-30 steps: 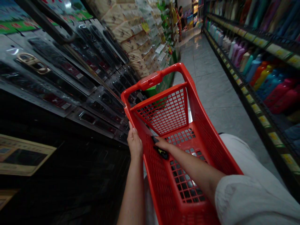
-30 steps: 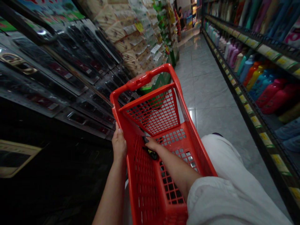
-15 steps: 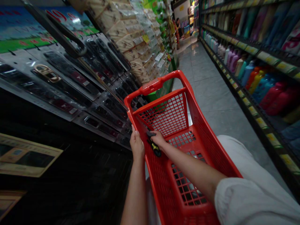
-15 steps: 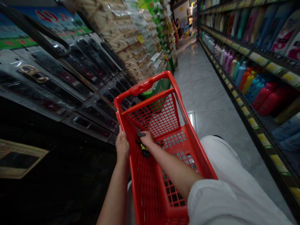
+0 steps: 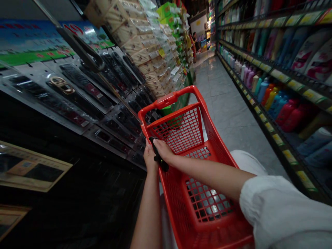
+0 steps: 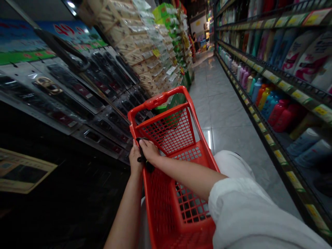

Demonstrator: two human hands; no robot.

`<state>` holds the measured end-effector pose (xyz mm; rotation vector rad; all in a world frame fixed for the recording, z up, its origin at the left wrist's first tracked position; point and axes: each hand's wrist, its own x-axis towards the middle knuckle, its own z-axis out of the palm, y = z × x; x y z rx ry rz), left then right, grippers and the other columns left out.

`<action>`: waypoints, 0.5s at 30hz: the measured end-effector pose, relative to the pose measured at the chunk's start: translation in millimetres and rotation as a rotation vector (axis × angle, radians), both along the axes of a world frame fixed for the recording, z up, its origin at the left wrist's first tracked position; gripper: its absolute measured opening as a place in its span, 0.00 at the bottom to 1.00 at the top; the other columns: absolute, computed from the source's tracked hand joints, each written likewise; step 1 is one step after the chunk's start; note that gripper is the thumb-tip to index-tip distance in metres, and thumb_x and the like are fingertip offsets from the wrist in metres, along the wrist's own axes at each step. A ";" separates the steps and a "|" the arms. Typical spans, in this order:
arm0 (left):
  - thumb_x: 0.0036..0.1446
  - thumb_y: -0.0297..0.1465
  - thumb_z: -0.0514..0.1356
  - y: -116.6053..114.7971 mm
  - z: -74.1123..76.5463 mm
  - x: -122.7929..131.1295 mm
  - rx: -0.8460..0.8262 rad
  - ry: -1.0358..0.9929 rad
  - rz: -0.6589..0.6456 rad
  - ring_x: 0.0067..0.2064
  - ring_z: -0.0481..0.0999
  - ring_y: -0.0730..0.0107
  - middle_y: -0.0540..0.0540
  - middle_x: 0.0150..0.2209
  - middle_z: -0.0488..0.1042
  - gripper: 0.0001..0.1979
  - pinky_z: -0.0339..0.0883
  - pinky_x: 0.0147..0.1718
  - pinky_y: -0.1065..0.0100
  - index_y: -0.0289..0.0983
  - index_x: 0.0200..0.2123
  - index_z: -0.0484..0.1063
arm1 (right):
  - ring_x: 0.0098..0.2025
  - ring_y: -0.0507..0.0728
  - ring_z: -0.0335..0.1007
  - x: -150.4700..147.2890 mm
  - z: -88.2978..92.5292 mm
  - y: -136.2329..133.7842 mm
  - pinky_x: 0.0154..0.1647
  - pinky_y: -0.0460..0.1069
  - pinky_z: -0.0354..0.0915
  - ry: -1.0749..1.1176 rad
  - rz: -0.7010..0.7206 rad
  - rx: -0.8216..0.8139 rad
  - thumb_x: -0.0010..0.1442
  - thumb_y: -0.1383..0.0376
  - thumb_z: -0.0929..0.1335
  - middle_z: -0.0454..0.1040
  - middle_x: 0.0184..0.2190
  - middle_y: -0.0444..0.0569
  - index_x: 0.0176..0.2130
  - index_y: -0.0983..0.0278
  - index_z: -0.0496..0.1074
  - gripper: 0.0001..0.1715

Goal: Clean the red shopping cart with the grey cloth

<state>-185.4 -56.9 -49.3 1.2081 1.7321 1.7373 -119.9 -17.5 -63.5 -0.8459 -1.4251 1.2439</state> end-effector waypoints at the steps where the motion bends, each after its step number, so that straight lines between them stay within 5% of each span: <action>1: 0.63 0.46 0.54 0.9 -1.1 -1.9 -0.009 0.005 0.000 0.60 0.70 0.61 0.40 0.58 0.73 0.29 0.60 0.60 0.63 0.37 0.62 0.66 | 0.53 0.55 0.69 2.6 -4.8 -10.0 0.59 0.51 0.62 -0.041 -0.005 -0.030 0.69 0.55 0.58 0.76 0.48 0.51 0.49 0.61 0.74 0.22; 5: 0.63 0.47 0.54 4.2 -5.1 -5.6 -0.020 -0.015 -0.009 0.57 0.73 0.61 0.39 0.55 0.75 0.30 0.63 0.58 0.61 0.36 0.62 0.65 | 0.61 0.58 0.61 19.0 -15.7 -57.5 0.65 0.56 0.55 -0.130 0.005 -0.113 0.66 0.51 0.61 0.68 0.56 0.55 0.58 0.61 0.68 0.27; 11: 0.63 0.48 0.53 3.5 -6.7 -3.6 0.047 0.013 -0.048 0.58 0.72 0.60 0.36 0.57 0.73 0.30 0.62 0.59 0.61 0.33 0.59 0.68 | 0.69 0.62 0.47 61.6 -31.0 -137.6 0.69 0.59 0.48 -0.126 0.225 -0.104 0.55 0.47 0.70 0.48 0.68 0.57 0.69 0.59 0.49 0.52; 15: 0.63 0.47 0.53 3.8 -7.5 -4.4 0.041 0.019 -0.021 0.60 0.70 0.58 0.34 0.59 0.70 0.29 0.60 0.60 0.58 0.32 0.58 0.69 | 0.68 0.64 0.49 83.4 -38.0 -169.7 0.69 0.59 0.49 -0.180 0.260 -0.073 0.54 0.49 0.71 0.52 0.66 0.56 0.68 0.58 0.51 0.51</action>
